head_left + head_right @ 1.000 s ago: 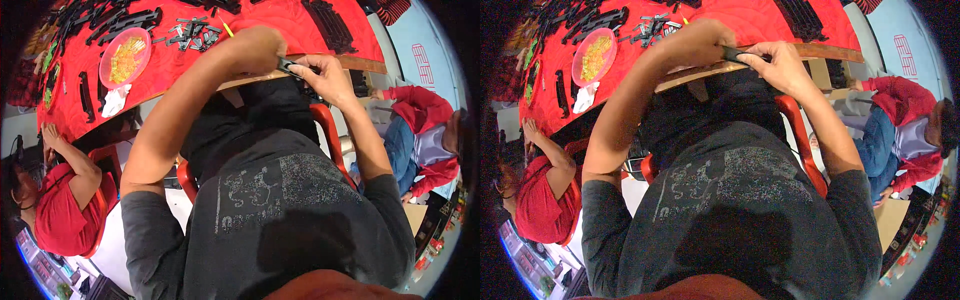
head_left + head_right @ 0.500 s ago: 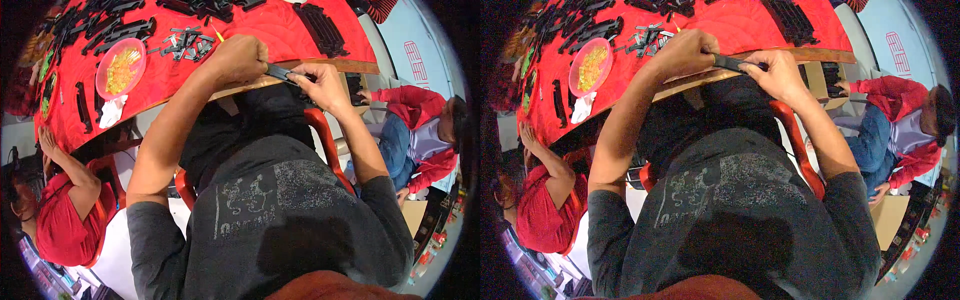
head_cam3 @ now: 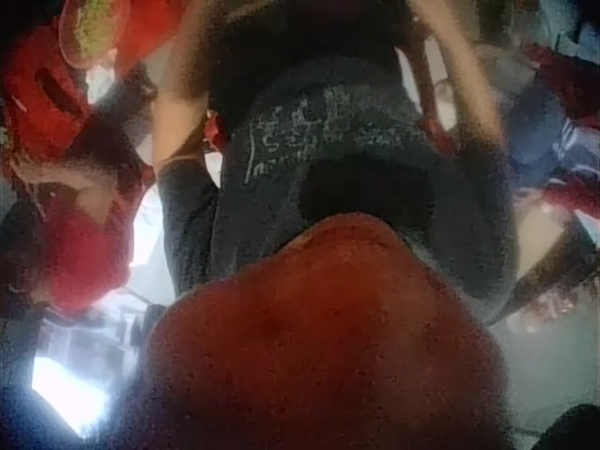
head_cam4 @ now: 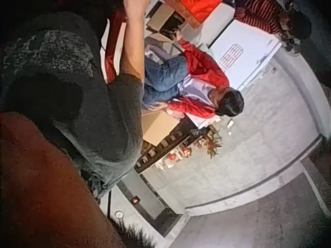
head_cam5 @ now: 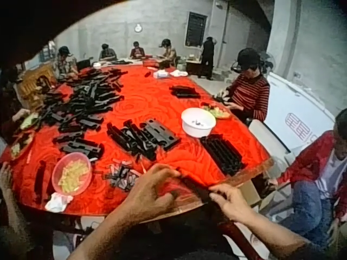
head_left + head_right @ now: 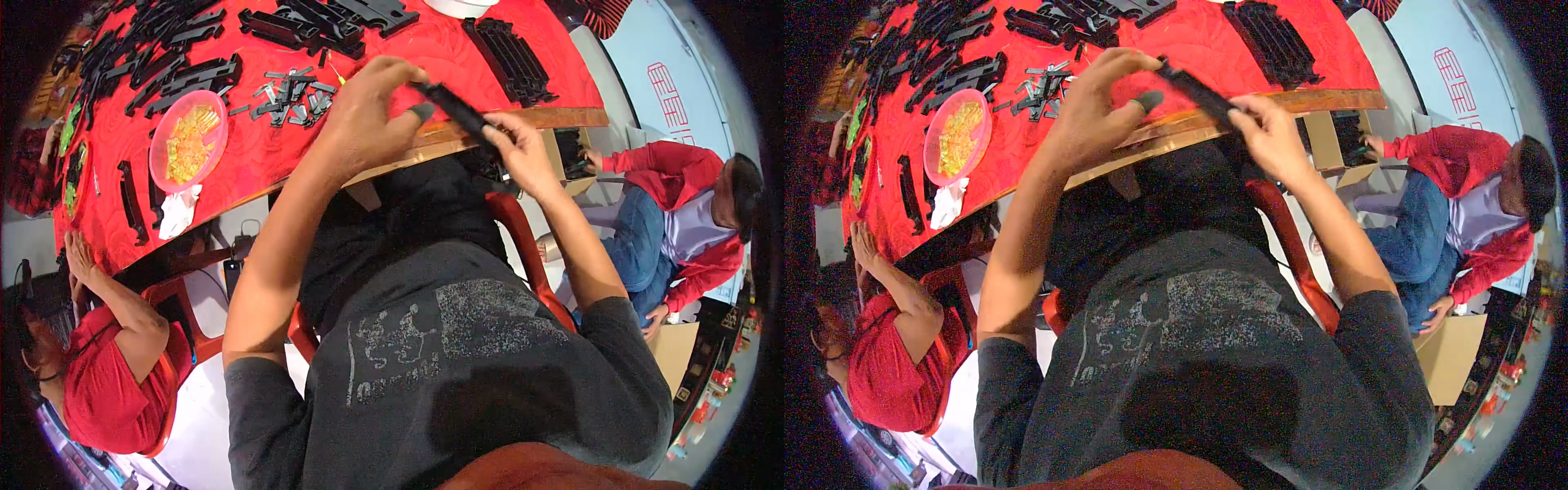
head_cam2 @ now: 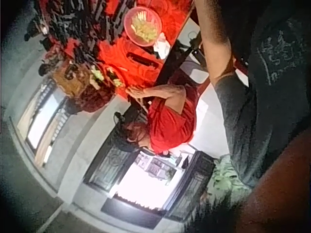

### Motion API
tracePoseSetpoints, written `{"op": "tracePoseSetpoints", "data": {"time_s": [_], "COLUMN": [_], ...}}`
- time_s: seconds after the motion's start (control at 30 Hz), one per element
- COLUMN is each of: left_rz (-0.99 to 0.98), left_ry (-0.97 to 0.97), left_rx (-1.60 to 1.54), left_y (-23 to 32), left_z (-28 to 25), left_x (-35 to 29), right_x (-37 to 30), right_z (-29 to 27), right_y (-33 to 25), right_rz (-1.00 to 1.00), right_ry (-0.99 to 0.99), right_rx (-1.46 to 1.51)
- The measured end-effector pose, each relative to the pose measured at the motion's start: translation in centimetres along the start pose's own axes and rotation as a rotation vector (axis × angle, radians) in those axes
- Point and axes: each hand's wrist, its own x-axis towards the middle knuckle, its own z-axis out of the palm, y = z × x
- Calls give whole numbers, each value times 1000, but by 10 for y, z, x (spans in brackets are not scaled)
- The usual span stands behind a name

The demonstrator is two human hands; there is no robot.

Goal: The person trims excess plastic from toy gun components using a utility knife and fits parts together by hand.

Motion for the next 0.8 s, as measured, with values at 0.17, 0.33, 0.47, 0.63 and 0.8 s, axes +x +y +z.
{"op": "tracePoseSetpoints", "data": {"time_s": [0.17, 0.33, 0.47, 0.63, 0.8], "left_rz": [-167, -256, -303, -321, -270], "left_ry": [-62, -134, -133, -124, -132], "left_rx": [-87, -150, -195, -195, -39], "left_y": [-10, -4, -7, -11, -18], "left_z": [9, 11, 13, 17, 18], "left_x": [-24, -38, -50, -59, -59], "right_x": [54, 103, 116, 117, 135], "right_z": [-9, -2, -5, 4, -6], "right_y": [31, 60, 83, 68, 88], "right_rz": [-82, -32, -27, -196, -167], "right_ry": [305, 450, 553, 523, 370], "right_rx": [-389, -473, -569, -784, -877]}}
